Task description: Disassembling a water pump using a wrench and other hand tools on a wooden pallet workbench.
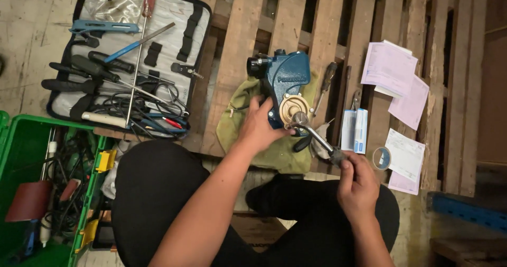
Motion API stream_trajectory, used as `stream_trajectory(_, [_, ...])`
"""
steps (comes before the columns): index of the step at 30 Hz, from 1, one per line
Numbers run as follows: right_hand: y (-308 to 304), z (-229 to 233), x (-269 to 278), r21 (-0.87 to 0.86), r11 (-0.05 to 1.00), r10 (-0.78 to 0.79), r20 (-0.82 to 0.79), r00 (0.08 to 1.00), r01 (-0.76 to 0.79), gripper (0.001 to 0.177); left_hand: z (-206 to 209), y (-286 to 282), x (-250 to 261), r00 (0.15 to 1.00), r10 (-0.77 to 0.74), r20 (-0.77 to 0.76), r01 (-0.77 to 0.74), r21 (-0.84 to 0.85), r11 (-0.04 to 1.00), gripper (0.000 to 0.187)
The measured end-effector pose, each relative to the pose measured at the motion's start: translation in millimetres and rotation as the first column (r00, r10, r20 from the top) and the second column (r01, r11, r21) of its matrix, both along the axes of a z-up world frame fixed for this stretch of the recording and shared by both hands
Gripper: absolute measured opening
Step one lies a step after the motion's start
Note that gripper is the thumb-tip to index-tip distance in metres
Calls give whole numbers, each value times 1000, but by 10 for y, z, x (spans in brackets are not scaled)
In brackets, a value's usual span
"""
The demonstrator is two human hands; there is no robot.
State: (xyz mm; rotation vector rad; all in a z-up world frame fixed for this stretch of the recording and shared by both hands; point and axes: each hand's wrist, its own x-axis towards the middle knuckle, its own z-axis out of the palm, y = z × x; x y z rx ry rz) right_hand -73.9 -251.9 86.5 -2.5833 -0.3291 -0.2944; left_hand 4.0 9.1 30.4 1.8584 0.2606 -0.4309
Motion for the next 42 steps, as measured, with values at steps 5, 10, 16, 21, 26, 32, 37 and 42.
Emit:
stream_trajectory(5, [-94, -25, -154, -73, 997, 27, -78, 997, -33, 28, -52, -19, 4, 1000, 5, 27, -5, 7, 1000, 89])
stream_trajectory(10, [-49, 25, -261, -63, 990, 120, -121, 985, -128, 32, -62, -7, -12, 999, 6, 31, -6, -12, 1000, 84])
stream_trajectory(16, [-103, 89, -133, -94, 975, 193, -106, 976, -203, 34, -89, -16, -22, 998, 23, 57, -23, -9, 1000, 82])
stream_trajectory(21, [-36, 233, -47, -47, 984, 161, -200, 966, -174, 37, -29, -11, -6, 1000, -3, 17, 3, 18, 1000, 88])
stream_trajectory(26, [-17, 249, -46, -83, 988, 115, -188, 975, -133, 38, 31, 1, -4, 1000, 2, 0, -2, 6, 1000, 90])
stream_trajectory(32, [253, 234, -328, -140, 988, 42, -120, 992, -59, 36, 21, -5, 10, 1000, -13, -16, 13, 9, 1000, 91])
stream_trajectory(37, [490, 116, -579, -109, 994, -21, -72, 997, 13, 38, 20, -5, 2, 1000, -15, -16, 15, 17, 1000, 92])
stream_trajectory(42, [562, 8, -669, -147, 987, -80, -62, 995, 70, 39, -7, -17, -2, 1000, 12, 7, -12, -2, 1000, 91])
